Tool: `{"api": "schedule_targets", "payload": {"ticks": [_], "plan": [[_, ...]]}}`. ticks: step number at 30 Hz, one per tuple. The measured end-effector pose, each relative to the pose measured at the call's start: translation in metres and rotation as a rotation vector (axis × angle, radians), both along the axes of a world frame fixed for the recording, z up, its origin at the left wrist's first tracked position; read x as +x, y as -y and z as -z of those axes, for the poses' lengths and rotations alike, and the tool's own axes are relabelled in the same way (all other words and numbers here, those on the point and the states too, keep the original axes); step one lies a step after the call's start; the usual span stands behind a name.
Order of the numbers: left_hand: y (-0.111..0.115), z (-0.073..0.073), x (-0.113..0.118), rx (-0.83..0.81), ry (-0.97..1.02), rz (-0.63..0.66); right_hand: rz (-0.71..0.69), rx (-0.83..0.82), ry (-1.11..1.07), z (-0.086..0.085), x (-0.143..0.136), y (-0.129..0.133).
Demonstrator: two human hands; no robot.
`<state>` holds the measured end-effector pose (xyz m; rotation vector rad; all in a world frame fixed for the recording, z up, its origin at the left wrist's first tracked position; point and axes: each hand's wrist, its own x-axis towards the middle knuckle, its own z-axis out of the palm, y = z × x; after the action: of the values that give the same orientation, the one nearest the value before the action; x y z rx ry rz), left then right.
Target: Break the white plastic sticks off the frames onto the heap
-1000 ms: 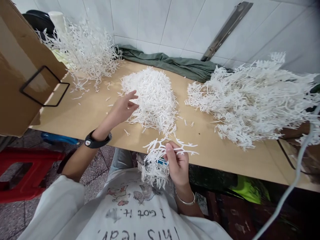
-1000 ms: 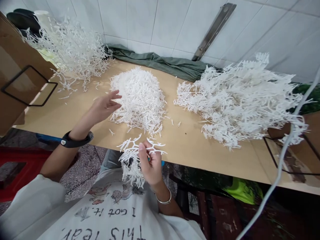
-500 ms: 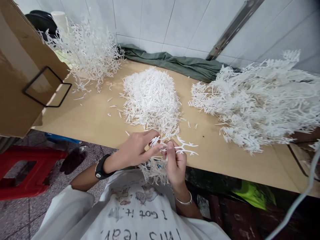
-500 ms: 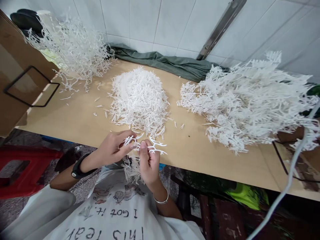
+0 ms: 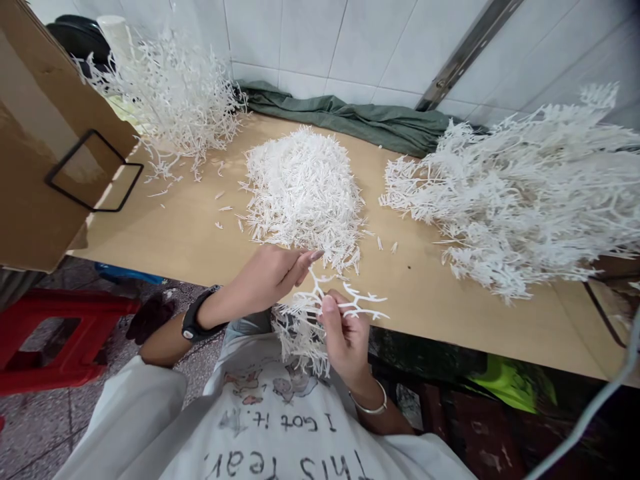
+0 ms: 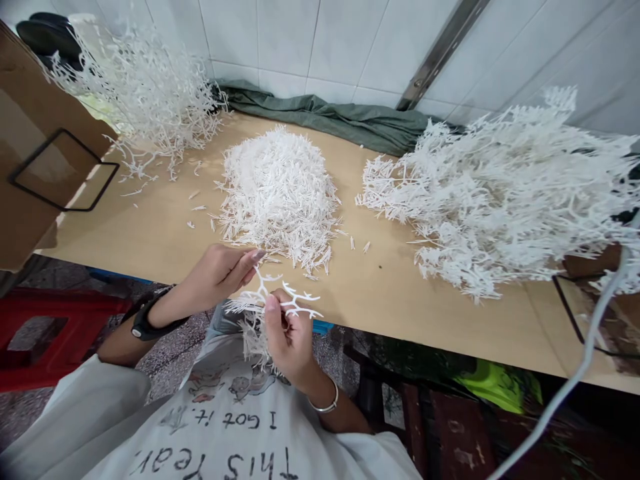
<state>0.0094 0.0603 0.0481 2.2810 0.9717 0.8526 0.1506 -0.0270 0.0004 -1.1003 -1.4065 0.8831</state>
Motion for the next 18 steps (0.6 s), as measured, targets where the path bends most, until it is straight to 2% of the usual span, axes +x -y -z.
{"api": "schedule_targets", "payload": {"ticks": [1, 3, 6, 9, 12, 15, 18], "plan": [[-0.007, -0.002, -0.001, 0.043, 0.033, -0.075, 0.02, 0.023, 0.008, -0.001, 0.0, 0.004], [-0.027, -0.007, -0.009, 0.143, 0.116, -0.313, 0.057, 0.079, 0.028, -0.003, 0.001, 0.011], [-0.059, -0.014, -0.029, 0.196, 0.158, -0.484, 0.124, 0.09, 0.004, -0.001, 0.005, 0.014], [-0.077, -0.012, -0.04, 0.175, 0.018, -0.455, 0.18, 0.005, -0.075, 0.002, 0.009, 0.003], [-0.079, -0.004, -0.035, 0.168, -0.12, -0.38, 0.198, -0.013, -0.13, 0.001, 0.009, -0.01], [-0.064, -0.003, -0.024, 0.193, -0.055, -0.301, 0.202, -0.012, -0.138, -0.002, 0.006, -0.018], [-0.032, -0.006, -0.016, 0.169, 0.087, -0.152, 0.202, -0.002, -0.111, -0.003, 0.005, -0.021]]}}
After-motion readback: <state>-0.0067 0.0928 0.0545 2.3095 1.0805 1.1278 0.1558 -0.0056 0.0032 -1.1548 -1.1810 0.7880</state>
